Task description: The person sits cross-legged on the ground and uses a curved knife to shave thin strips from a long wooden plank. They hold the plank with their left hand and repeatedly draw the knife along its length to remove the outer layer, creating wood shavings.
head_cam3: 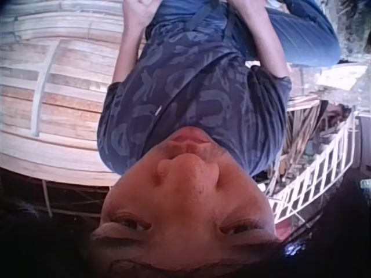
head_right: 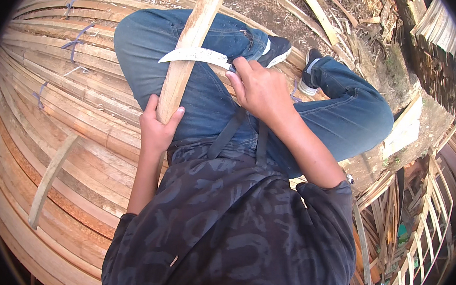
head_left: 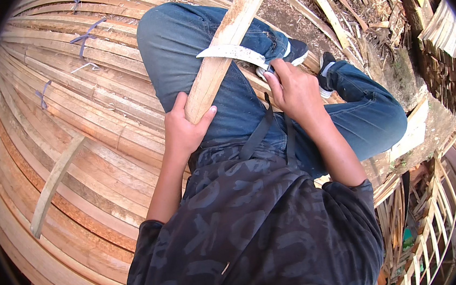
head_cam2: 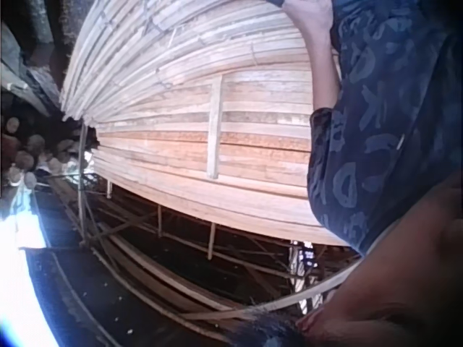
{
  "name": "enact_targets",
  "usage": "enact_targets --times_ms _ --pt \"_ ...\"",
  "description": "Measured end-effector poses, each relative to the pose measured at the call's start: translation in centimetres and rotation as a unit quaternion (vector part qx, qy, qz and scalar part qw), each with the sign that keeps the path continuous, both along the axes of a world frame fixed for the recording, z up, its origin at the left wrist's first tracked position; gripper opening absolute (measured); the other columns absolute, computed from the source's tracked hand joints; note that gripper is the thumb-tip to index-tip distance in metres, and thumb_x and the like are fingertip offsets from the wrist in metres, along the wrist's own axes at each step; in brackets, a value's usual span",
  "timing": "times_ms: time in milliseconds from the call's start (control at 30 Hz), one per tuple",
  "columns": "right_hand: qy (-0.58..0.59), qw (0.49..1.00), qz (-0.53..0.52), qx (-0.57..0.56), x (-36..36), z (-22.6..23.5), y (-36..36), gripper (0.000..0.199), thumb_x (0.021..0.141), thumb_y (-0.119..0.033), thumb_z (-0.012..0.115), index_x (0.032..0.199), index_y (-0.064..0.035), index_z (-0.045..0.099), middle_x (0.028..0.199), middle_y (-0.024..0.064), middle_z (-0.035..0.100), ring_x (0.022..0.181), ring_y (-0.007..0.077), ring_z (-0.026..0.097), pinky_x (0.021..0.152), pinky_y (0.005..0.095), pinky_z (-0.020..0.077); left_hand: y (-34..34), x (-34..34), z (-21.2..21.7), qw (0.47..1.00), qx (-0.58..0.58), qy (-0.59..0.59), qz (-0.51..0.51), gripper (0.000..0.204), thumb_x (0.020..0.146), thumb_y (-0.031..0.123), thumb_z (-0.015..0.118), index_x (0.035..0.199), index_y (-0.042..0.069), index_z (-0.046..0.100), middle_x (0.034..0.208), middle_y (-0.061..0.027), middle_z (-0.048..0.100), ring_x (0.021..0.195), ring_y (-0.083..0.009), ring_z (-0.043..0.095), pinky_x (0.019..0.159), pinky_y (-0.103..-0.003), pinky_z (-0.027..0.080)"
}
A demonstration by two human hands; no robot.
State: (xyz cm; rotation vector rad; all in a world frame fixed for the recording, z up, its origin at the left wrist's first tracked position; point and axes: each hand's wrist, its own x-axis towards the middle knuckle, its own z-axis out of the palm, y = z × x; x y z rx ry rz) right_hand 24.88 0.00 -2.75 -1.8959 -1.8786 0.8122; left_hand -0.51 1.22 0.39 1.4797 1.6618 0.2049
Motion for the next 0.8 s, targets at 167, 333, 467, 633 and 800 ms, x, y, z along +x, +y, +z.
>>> enact_targets --times_ms 167,333,467,633,800 --pt "-0.034 0.999 0.028 -0.005 0.2 -0.3 0.6 0.020 0.095 -0.029 0.057 0.096 -0.0090 0.054 0.073 0.0143 0.060 0.061 0.0365 0.062 0.052 0.0454 0.0484 0.1 0.0 0.1 1.000 0.012 0.005 -0.004 0.042 0.077 0.029 0.080 0.082 0.000 0.048 0.070 -0.0214 0.062 0.066 -0.0281 0.066 0.061 -0.038 0.049" --pt "-0.104 0.992 0.045 0.063 1.5 -2.2 1.7 0.024 0.093 -0.036 0.059 0.093 -0.0121 0.056 0.069 0.0110 0.058 0.056 0.0306 0.064 0.047 0.0416 0.0495 0.0 0.0 0.0 1.000 0.005 -0.018 0.012 0.042 0.078 0.029 0.080 0.083 0.000 0.049 0.071 -0.0219 0.063 0.067 -0.0287 0.066 0.061 -0.038 0.049" --pt "-0.151 0.986 0.014 0.071 3.6 -3.9 3.3 0.026 0.094 -0.039 0.057 0.098 -0.0128 0.057 0.070 0.0110 0.058 0.059 0.0302 0.065 0.047 0.0416 0.0496 -0.1 0.2 0.2 1.000 0.000 -0.010 0.015 0.043 0.078 0.030 0.080 0.083 0.000 0.050 0.072 -0.0229 0.064 0.070 -0.0342 0.067 0.062 -0.038 0.049" --pt "-0.177 0.975 0.047 0.127 5.0 -4.9 5.3 0.027 0.097 -0.039 0.054 0.093 -0.0114 0.055 0.071 0.0139 0.062 0.061 0.0333 0.065 0.047 0.0435 0.0484 0.3 0.2 0.5 1.000 -0.008 0.005 0.005 0.043 0.078 0.032 0.079 0.084 0.001 0.050 0.074 -0.0237 0.065 0.075 -0.0395 0.068 0.062 -0.041 0.050" --pt "-0.235 0.911 -0.305 -0.150 20.3 -7.8 6.2 0.050 0.100 -0.044 0.037 0.114 -0.0029 0.061 0.110 0.0284 0.065 0.107 0.0461 0.059 0.090 0.0524 0.0453 0.0 -0.7 0.2 1.000 0.005 0.001 -0.007 0.045 0.077 0.034 0.079 0.086 0.001 0.050 0.074 -0.0246 0.064 0.075 -0.0422 0.067 0.062 -0.043 0.050"
